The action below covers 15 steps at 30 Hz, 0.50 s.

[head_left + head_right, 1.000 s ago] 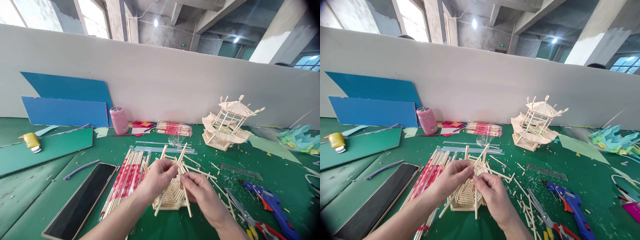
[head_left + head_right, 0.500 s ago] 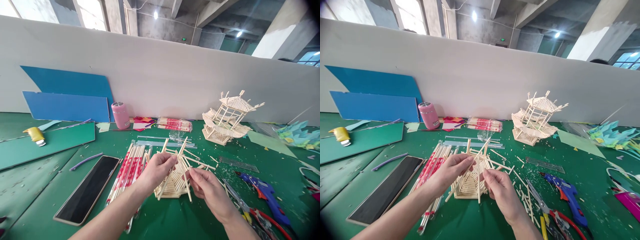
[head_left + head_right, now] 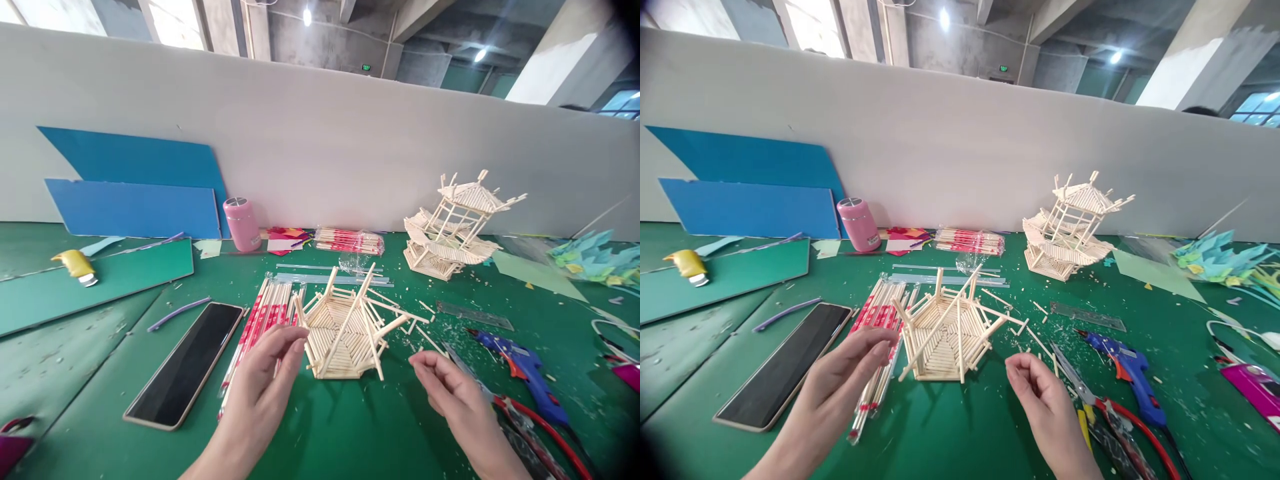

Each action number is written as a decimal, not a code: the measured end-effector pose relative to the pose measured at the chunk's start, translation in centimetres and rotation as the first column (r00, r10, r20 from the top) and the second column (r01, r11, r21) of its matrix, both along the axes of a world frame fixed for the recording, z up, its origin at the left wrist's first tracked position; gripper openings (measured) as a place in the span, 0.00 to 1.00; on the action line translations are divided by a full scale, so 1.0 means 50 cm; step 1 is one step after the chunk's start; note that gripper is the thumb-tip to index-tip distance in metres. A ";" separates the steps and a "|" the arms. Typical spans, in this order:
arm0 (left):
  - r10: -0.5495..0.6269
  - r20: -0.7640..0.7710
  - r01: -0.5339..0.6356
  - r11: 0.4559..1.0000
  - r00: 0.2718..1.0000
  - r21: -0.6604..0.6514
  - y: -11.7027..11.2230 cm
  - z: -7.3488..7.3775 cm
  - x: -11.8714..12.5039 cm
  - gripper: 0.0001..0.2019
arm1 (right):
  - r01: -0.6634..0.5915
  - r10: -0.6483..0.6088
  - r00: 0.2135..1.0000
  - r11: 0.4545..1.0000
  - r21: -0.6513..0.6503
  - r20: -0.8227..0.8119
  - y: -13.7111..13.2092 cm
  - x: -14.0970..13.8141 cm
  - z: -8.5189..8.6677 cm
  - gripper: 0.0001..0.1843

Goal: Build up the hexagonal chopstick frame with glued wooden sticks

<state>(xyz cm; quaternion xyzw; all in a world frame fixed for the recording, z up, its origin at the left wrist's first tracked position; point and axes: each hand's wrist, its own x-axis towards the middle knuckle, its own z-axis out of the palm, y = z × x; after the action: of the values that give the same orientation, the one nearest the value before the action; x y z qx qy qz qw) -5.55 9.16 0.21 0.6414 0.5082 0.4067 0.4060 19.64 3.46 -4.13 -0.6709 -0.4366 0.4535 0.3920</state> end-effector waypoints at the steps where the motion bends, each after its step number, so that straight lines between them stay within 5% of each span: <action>1: 0.035 0.000 -0.035 0.999 0.999 0.003 -0.004 -0.012 -0.009 0.09 | 0.018 -0.019 0.999 1.000 0.018 0.048 -0.004 0.001 -0.009 0.17; 7: 0.183 0.018 -0.183 0.983 0.983 -0.008 0.016 -0.068 -0.033 0.15 | 0.094 -0.106 0.990 0.987 0.131 0.091 0.004 -0.022 -0.045 0.29; 15: 0.066 -0.012 -0.067 0.987 0.998 -0.148 0.055 -0.079 -0.006 0.20 | 0.093 -0.094 0.996 0.989 0.111 0.002 0.035 -0.055 -0.060 0.37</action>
<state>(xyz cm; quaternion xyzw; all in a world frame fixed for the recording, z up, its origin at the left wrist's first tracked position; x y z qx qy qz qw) -5.87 11.92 -3.72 0.5937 0.5595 0.3787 0.4370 16.90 5.20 -7.15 -0.6694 -0.4308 0.4072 0.4478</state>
